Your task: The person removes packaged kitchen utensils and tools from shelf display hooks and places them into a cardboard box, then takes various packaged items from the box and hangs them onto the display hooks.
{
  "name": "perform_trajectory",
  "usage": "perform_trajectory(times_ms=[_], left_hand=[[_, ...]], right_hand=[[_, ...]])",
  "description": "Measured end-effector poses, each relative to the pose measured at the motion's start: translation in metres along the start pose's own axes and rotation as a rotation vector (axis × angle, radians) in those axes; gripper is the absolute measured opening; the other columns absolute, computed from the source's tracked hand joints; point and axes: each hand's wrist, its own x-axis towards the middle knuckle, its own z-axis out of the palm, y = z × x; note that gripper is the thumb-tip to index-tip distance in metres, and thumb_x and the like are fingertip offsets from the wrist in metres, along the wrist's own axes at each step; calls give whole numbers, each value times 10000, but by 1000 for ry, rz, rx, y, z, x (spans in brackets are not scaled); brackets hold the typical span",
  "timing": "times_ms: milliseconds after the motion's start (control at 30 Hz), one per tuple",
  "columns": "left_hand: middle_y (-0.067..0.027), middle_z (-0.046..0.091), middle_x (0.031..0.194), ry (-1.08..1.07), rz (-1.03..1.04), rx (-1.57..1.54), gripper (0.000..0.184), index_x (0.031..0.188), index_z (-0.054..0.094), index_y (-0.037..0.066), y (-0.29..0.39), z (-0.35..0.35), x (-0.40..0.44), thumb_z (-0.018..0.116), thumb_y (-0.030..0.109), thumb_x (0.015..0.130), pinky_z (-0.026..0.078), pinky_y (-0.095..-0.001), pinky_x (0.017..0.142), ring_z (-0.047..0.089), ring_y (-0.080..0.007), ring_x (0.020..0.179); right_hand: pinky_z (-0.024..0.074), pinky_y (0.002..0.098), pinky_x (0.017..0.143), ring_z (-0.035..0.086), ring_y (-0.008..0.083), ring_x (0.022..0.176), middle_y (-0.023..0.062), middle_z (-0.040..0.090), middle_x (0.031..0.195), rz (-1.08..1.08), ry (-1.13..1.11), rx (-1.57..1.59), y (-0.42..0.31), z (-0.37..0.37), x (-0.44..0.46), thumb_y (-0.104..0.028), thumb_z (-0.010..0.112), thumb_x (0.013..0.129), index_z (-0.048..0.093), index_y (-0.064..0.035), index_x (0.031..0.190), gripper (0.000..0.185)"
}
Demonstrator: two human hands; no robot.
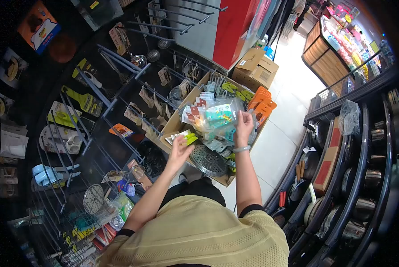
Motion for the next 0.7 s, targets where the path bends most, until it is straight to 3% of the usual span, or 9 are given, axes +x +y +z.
perform_trajectory(times_ms=[67,167,200,300,433,467,533,633,700], left_hand=[[-187,291,1373,2,20,-79,768,1370,208,96,22,8,15,697,258,802,384,-345,937,356,-257,1229],[-190,210,1417,-94,-109,-382,892,1415,107,117,47,3,22,713,286,783,297,-370,1016,278,-285,1284],[-184,220,1430,-110,-102,-386,866,1424,141,113,48,-1,20,691,321,788,217,-380,1057,251,-279,1311],[-157,239,1437,-201,-110,-472,793,1412,221,92,39,-20,11,653,361,804,161,-380,1074,245,-250,1320],[-112,383,1372,-364,-153,-603,688,1367,341,50,28,-47,-9,620,365,823,153,-350,1073,277,-214,1309],[-70,474,1290,-333,-90,-586,581,1320,401,43,23,-52,-12,580,326,845,268,-369,1029,394,-196,1231],[-76,506,1247,-273,-112,-723,534,1277,439,29,19,-60,-16,586,307,845,315,-373,1005,443,-199,1185],[-84,559,1163,-154,-149,-857,444,1190,501,13,20,-68,-22,598,270,842,384,-370,958,516,-201,1101],[-86,562,1156,-107,-138,-898,438,1184,507,14,22,-72,-22,604,267,840,383,-361,959,517,-202,1100]], right_hand=[[318,168,452,438,11,599,-72,511,703,67,-104,70,-20,3,-26,-183,621,868,536,-108,792,136],[313,154,443,451,15,595,-70,521,728,169,-266,162,-38,8,-61,-176,608,878,532,-108,804,126],[337,152,440,462,16,606,-64,525,742,190,-351,169,-39,7,-69,-159,592,888,522,-106,812,116],[372,158,448,467,14,619,-59,518,729,256,-457,282,-38,11,-91,-143,584,891,514,-101,820,109],[435,189,502,475,34,644,-41,513,751,385,-472,212,-45,23,-114,-143,580,894,499,-95,819,120],[448,202,525,486,43,668,-35,521,777,400,-488,209,-45,27,-119,-154,582,893,508,-91,843,110],[475,229,573,509,61,716,-24,537,829,427,-521,206,-44,35,-127,-178,586,893,526,-82,892,113],[496,391,804,570,138,887,18,576,951,441,-477,164,-45,53,-143,-230,545,916,517,-74,1022,191],[436,368,885,502,174,1047,52,531,1114,433,-461,221,-42,62,-157,-224,543,915,445,-54,1186,335]])
